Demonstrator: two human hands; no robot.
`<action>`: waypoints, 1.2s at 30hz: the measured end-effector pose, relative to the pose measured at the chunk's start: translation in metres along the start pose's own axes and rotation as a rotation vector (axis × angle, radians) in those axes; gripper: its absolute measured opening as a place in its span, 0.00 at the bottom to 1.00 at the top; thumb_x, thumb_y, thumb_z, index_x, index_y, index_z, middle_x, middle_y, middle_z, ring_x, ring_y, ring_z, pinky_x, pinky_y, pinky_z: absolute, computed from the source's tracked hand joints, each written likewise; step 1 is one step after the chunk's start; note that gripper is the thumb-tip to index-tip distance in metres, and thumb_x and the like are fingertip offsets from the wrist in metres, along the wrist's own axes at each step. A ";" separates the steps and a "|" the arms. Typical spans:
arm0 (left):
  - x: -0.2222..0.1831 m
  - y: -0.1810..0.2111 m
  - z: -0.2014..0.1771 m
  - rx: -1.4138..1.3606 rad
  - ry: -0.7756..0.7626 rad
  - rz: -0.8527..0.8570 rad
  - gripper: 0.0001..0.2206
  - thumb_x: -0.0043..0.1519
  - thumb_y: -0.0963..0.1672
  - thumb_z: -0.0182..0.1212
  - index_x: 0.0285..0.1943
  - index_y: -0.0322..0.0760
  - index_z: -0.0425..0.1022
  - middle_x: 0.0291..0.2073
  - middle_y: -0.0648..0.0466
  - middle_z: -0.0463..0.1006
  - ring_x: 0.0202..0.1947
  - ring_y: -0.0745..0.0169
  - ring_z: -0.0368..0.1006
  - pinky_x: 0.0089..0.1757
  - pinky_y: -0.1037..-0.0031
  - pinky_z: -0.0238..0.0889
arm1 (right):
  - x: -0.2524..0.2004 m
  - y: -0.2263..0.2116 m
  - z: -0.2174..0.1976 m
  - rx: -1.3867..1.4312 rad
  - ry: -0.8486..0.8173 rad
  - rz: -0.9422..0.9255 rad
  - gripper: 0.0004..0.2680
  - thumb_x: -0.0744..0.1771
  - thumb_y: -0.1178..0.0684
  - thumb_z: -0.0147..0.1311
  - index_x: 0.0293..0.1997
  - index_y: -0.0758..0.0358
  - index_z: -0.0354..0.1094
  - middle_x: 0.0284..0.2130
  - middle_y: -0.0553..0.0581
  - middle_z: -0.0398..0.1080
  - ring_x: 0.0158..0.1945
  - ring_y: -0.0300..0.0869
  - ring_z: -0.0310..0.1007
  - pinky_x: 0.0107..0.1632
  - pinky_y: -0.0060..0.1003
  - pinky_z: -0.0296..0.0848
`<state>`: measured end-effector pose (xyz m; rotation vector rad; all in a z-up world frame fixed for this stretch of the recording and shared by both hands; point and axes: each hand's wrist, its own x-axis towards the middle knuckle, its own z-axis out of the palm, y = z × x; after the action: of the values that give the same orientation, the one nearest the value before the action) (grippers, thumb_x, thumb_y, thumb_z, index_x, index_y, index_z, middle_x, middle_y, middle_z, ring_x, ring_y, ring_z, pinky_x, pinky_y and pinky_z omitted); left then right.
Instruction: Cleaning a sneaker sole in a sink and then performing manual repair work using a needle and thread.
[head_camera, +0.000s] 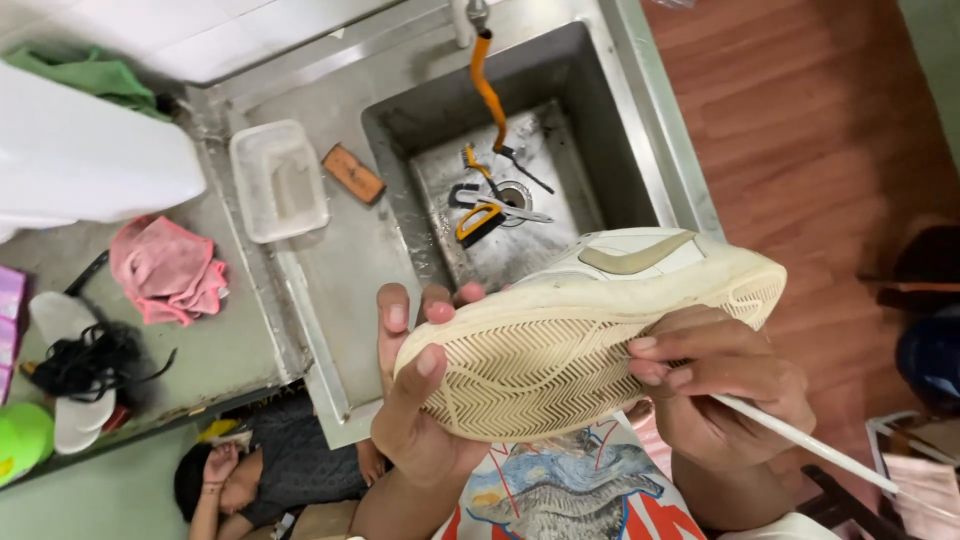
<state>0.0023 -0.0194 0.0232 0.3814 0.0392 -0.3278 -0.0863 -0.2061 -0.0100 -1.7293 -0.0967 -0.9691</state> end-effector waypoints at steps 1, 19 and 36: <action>0.001 0.000 0.001 -0.006 -0.004 -0.015 0.16 0.63 0.39 0.64 0.50 0.48 0.60 0.46 0.56 0.72 0.60 0.53 0.69 0.70 0.44 0.51 | 0.003 -0.004 0.002 -0.015 0.006 0.001 0.08 0.64 0.66 0.61 0.37 0.61 0.65 0.36 0.67 0.76 0.36 0.46 0.84 0.43 0.35 0.86; 0.007 -0.004 -0.013 -0.076 0.040 -0.222 0.15 0.64 0.37 0.63 0.52 0.47 0.62 0.47 0.54 0.78 0.64 0.45 0.68 0.65 0.45 0.58 | 0.017 -0.029 -0.002 -0.115 -0.041 0.190 0.07 0.65 0.65 0.61 0.32 0.60 0.65 0.32 0.62 0.78 0.33 0.40 0.82 0.35 0.26 0.81; 0.008 -0.001 -0.029 -0.120 0.145 -0.350 0.17 0.60 0.38 0.69 0.51 0.48 0.67 0.45 0.56 0.82 0.65 0.43 0.70 0.65 0.43 0.59 | 0.007 -0.029 -0.001 -0.083 0.004 0.300 0.11 0.66 0.63 0.62 0.36 0.54 0.60 0.26 0.53 0.72 0.32 0.38 0.77 0.37 0.28 0.72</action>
<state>0.0101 -0.0116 -0.0048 0.2773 0.2686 -0.6402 -0.0969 -0.1984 0.0163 -1.7567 0.2034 -0.7629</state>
